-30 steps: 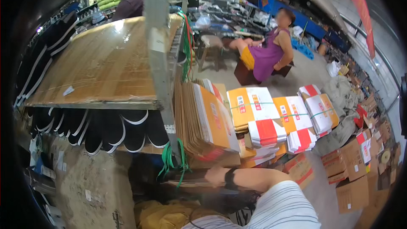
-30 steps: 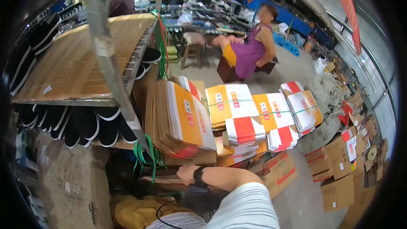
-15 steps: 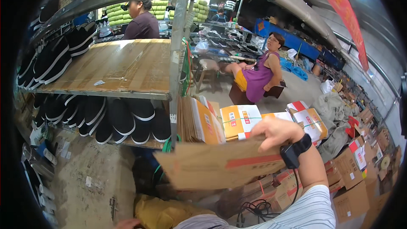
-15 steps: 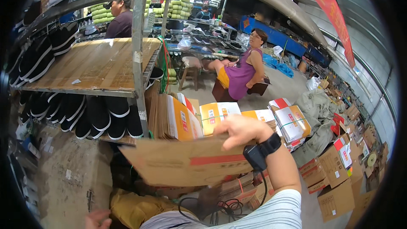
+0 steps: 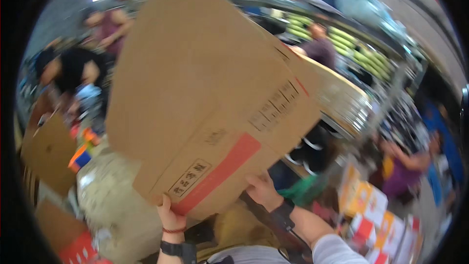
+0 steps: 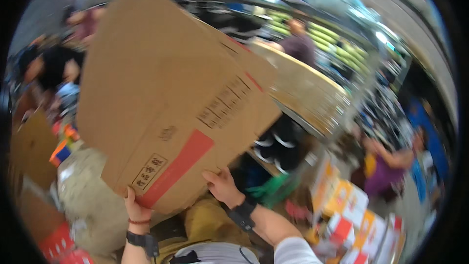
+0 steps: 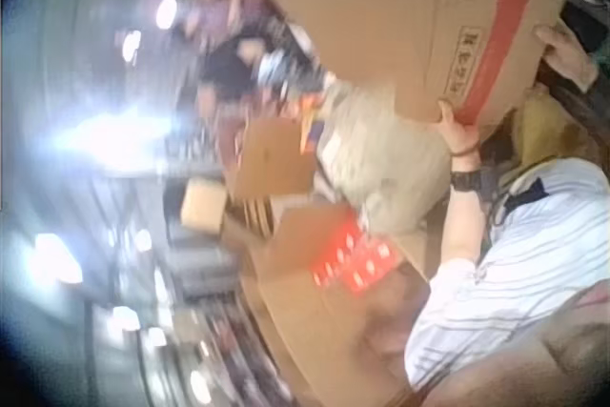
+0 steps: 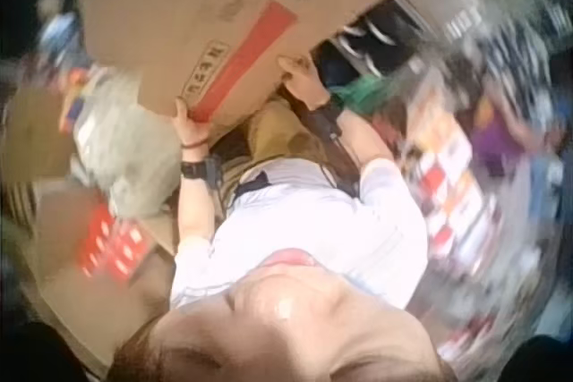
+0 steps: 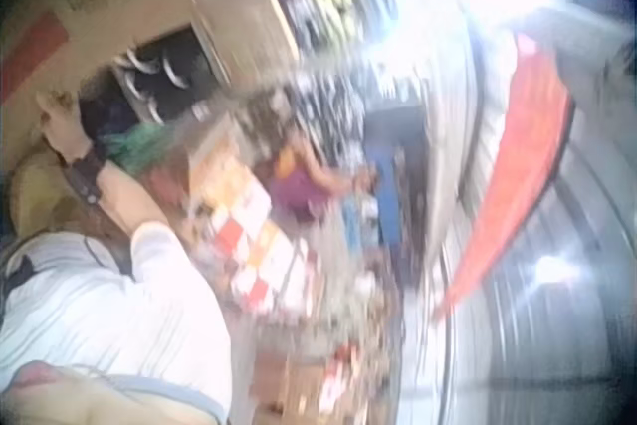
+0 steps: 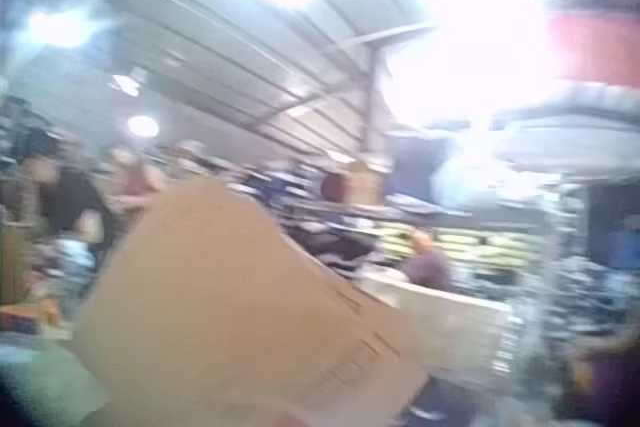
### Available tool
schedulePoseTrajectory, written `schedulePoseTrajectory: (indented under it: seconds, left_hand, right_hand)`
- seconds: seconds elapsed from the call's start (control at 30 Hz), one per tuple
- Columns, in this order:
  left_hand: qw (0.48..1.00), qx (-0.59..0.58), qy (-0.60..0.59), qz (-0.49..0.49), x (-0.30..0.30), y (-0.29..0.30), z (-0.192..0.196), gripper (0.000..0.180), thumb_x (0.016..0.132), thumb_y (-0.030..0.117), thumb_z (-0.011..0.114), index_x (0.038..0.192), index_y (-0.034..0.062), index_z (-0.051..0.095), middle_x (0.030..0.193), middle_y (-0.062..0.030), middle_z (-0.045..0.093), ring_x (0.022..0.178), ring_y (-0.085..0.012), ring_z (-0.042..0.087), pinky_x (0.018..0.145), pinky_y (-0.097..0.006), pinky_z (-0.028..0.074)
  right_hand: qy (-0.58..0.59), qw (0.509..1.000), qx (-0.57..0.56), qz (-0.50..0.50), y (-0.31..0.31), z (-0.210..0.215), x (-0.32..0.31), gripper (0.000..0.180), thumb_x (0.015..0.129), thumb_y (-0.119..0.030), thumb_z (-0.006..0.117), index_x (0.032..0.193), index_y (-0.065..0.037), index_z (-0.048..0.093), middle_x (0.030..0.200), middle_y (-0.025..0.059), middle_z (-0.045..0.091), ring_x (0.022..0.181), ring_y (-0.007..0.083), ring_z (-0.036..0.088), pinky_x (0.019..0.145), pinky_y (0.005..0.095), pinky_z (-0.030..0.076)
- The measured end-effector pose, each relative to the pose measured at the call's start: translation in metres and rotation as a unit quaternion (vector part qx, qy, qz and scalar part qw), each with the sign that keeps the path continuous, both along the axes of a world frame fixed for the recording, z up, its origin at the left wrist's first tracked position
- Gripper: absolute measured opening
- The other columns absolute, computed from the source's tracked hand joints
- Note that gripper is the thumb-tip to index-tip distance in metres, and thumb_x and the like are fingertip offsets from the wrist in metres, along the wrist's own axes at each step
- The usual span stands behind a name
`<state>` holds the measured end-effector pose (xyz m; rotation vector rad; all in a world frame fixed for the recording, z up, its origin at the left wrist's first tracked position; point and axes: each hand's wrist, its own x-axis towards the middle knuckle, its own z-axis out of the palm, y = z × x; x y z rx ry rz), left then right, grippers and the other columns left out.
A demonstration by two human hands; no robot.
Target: Assembling shoe boxes, placing shoes inside, and organizing them for shipping.
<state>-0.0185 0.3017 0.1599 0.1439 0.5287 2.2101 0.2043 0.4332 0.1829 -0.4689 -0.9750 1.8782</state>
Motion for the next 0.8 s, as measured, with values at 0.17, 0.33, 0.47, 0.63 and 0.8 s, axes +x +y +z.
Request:
schedulePoseTrajectory:
  seconds: [0.17,0.33,0.47,0.63,0.8]
  left_hand:
    - [0.909,-0.127,0.322,0.233,-0.093,-0.056,0.022,0.059,0.082,0.009,0.071,0.133,0.0024,0.043,0.126,-0.0081,0.054,0.114,-0.0209,0.052,0.099,-0.036,0.041]
    - [0.838,-0.196,0.425,0.282,-0.169,-0.174,0.029,0.064,0.074,0.007,0.078,0.129,0.0022,0.045,0.12,-0.0091,0.057,0.111,-0.0198,0.053,0.095,-0.033,0.045]
    - [0.781,-0.283,0.5,0.246,-0.19,-0.177,-0.023,0.064,0.072,-0.003,0.067,0.131,0.001,0.042,0.117,-0.0104,0.057,0.108,-0.0214,0.055,0.097,-0.034,0.043]
    - [0.772,-0.286,0.495,0.278,-0.217,-0.195,-0.169,0.068,0.086,0.025,0.064,0.14,-0.0014,0.032,0.135,-0.0169,0.044,0.124,-0.0277,0.044,0.105,-0.037,0.035]
    - [0.768,-0.405,0.39,0.306,-0.192,-0.166,-0.131,0.061,0.099,0.041,0.047,0.142,0.0008,0.031,0.138,-0.0127,0.043,0.121,-0.0222,0.046,0.103,-0.035,0.038]
  right_hand:
    - [0.179,0.926,0.093,0.319,0.065,-0.069,-0.049,0.027,0.094,-0.023,0.058,0.12,-0.019,0.055,0.117,0.0014,0.059,0.108,0.0181,0.055,0.091,0.0376,0.043]
    - [0.059,0.995,0.063,-0.051,0.096,-0.017,-0.083,0.055,0.092,-0.024,0.057,0.142,-0.015,0.034,0.138,0.0107,0.041,0.127,0.0254,0.039,0.11,0.0391,0.026]
    - [-0.354,0.777,0.517,-0.058,0.124,-0.066,-0.082,0.064,0.08,-0.013,0.07,0.135,-0.002,0.04,0.135,0.0151,0.043,0.125,0.0253,0.041,0.106,0.0387,0.033]
    - [-0.203,0.951,0.225,0.058,0.076,-0.083,-0.131,0.044,0.083,-0.011,0.067,0.123,0.001,0.05,0.113,0.0123,0.06,0.1,0.0184,0.057,0.09,0.0321,0.046]
    - [-0.346,0.892,0.266,-0.118,0.075,-0.078,-0.134,0.048,0.089,-0.03,0.066,0.12,0.002,0.049,0.107,0.0167,0.062,0.095,0.0224,0.061,0.087,0.0332,0.047]
